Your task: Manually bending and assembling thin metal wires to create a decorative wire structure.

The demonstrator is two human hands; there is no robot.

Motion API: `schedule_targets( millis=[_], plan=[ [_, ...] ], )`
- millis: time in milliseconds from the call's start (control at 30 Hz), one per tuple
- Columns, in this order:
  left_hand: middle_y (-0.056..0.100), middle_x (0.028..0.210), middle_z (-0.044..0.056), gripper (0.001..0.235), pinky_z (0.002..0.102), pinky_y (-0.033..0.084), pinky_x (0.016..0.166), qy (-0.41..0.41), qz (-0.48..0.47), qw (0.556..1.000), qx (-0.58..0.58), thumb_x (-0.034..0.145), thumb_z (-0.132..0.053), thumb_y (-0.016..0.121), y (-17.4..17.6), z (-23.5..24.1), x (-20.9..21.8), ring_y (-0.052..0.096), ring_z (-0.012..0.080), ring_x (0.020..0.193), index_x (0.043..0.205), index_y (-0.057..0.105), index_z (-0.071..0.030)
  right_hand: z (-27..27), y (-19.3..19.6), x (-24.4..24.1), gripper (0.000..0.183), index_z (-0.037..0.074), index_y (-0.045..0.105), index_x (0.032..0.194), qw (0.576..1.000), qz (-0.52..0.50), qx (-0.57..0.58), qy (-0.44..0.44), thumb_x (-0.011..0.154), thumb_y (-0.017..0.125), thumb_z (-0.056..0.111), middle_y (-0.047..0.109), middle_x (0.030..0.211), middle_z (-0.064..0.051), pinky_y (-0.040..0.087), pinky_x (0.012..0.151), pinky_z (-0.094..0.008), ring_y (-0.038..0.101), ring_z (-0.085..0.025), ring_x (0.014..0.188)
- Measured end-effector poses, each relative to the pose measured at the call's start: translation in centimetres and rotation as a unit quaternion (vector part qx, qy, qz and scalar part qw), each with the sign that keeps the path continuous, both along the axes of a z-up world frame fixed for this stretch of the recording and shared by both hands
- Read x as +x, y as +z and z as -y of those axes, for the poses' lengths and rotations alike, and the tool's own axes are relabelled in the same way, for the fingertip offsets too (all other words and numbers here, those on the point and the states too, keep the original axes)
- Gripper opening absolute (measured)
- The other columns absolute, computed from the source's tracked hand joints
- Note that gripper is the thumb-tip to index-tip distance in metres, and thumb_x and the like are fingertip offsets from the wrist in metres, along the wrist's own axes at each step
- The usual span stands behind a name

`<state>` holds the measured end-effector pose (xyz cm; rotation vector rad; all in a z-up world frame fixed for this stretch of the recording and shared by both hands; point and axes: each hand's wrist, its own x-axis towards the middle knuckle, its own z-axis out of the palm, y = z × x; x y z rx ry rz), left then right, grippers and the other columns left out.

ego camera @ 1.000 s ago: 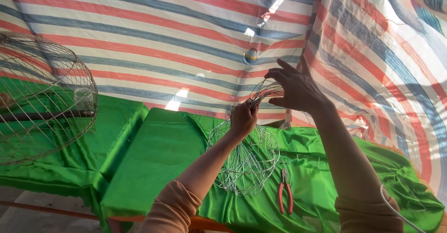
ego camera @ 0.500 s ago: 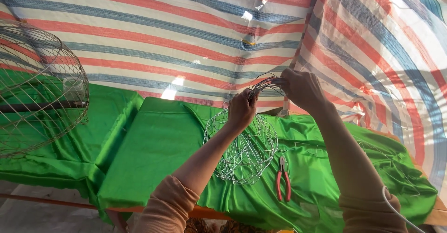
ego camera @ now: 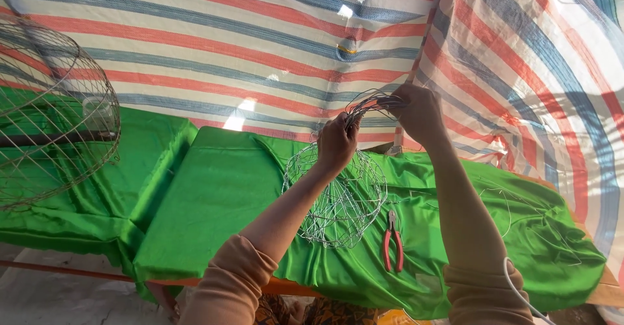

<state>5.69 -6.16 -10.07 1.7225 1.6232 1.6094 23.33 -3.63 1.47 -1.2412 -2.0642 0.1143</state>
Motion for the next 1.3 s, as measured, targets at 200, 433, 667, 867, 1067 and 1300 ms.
schedule_targets(
  millis=[200,433,667,867,1067,1300],
  plan=[
    [0.066,0.079,0.032,0.042,0.061,0.051,0.074,-0.053,0.063,0.996,0.029,0.097,-0.049,0.062,2.4,1.8,-0.6,0.066,0.0551,0.088,0.091,0.061,-0.007,5.8,2.6,-0.2,0.120,0.008,0.038,0.159,0.951,0.170,0.258,0.010,0.055,0.098,0.018,0.049,0.147,-0.041,-0.005,0.103,-0.083,0.042,-0.062,0.138],
    [0.070,0.104,0.019,0.048,0.046,0.051,0.078,-0.154,0.109,0.981,0.037,0.082,-0.045,0.086,1.4,0.4,-2.9,0.067,0.0353,0.095,0.106,0.061,-0.011,12.3,-7.1,1.7,0.068,-0.003,0.060,0.138,0.907,-0.036,0.418,0.032,0.094,0.078,0.046,0.058,0.140,-0.025,0.033,0.118,-0.060,0.055,-0.043,0.132],
    [0.038,0.154,0.034,0.106,0.066,0.031,0.118,-0.222,0.055,0.974,0.004,0.081,-0.052,0.085,3.2,3.3,-4.5,0.040,0.0539,0.141,0.155,0.031,0.001,15.4,-21.9,0.1,0.038,0.005,0.064,0.129,0.967,-0.225,0.119,-0.011,0.092,0.073,0.012,0.065,0.125,-0.017,0.055,0.095,-0.051,0.065,-0.038,0.115],
    [0.040,0.151,0.036,0.109,0.073,0.029,0.114,-0.214,0.068,0.975,-0.005,0.085,-0.065,0.073,1.0,7.8,-7.8,0.037,0.0568,0.141,0.160,0.023,-0.003,17.0,-22.8,0.5,0.036,0.005,0.067,0.124,0.961,-0.266,0.058,-0.044,0.089,0.076,0.009,0.069,0.120,-0.016,0.059,0.091,-0.047,0.070,-0.037,0.107],
    [0.065,0.126,0.024,0.055,0.063,0.037,0.111,-0.176,0.051,0.973,0.140,0.099,-0.034,0.063,1.7,15.2,-9.6,0.057,0.0425,0.128,0.142,0.052,-0.001,19.5,-20.8,0.6,0.031,0.005,0.069,0.122,0.948,-0.316,0.044,-0.002,0.091,0.071,0.005,0.072,0.116,-0.013,0.060,0.092,-0.047,0.074,-0.033,0.103],
    [0.070,0.125,0.001,0.056,0.057,0.033,0.133,-0.299,-0.102,0.890,0.327,0.086,-0.062,0.071,8.6,28.2,-8.7,0.066,0.0224,0.129,0.123,0.052,-0.025,23.7,-18.3,-0.7,0.028,0.002,0.071,0.111,0.961,-0.244,-0.038,0.120,0.083,0.071,-0.001,0.080,0.100,-0.008,0.064,0.078,-0.027,0.078,-0.017,0.086]
  ],
)
